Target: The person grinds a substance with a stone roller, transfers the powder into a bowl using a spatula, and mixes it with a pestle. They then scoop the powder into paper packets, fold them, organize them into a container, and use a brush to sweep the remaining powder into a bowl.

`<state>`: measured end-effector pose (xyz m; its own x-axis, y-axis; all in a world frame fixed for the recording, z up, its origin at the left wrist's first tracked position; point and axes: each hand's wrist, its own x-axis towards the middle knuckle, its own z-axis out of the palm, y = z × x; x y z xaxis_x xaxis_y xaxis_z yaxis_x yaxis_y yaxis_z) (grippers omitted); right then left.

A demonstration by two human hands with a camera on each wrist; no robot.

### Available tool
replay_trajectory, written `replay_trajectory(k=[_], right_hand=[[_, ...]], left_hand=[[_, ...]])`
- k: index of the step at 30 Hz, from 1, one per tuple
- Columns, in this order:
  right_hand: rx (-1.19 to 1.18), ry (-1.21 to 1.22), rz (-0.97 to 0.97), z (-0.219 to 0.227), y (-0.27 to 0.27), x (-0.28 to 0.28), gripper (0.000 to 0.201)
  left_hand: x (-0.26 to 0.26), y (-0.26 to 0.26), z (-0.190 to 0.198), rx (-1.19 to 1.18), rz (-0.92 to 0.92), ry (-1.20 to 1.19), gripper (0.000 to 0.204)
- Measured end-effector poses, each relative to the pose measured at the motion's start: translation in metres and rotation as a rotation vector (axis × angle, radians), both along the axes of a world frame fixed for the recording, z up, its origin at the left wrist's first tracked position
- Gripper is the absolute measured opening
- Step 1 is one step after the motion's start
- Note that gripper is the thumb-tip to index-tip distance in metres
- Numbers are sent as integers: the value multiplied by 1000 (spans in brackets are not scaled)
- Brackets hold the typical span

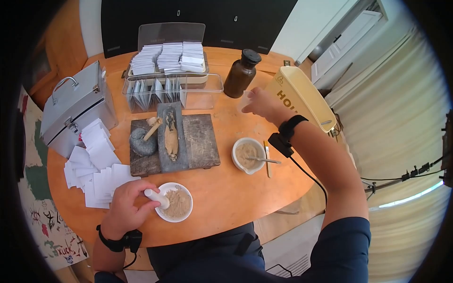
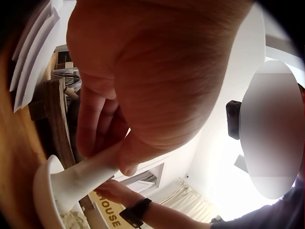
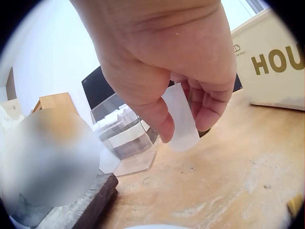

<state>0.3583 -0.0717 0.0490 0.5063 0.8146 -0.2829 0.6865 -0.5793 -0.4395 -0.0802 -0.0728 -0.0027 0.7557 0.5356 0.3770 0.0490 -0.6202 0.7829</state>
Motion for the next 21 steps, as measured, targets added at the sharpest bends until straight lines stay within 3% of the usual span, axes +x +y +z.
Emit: replay_trajectory(k=[2,5,10,12,14,16,18,21], right_hand=[[-98,-122,-11,-2,7,-8,67],[-159,-109,-21,-7,12,-19,71],[-76,-78,34,-31,3,-3,75],[133,-272,116,-20,-13,3,62],[150,-395,113,15,-36,7,41],[310,-695,141,26,-71,32,27],[303,-961,97,32,-106,52,24],[126,-1056,11,26,-138,76,20]], left_hand=[[1,0,-1,22,20,-24,31],[1,-1,0,46,21,-19,31],[1,-3,2,17,34,10,33],[2,-1,2,25,20,10,33],[1,-1,1,30,18,5,34],[1,-2,1,12,16,-1,35],[1,-3,0,18,10,-1,35],[1,-4,-2,31,1,-12,35]])
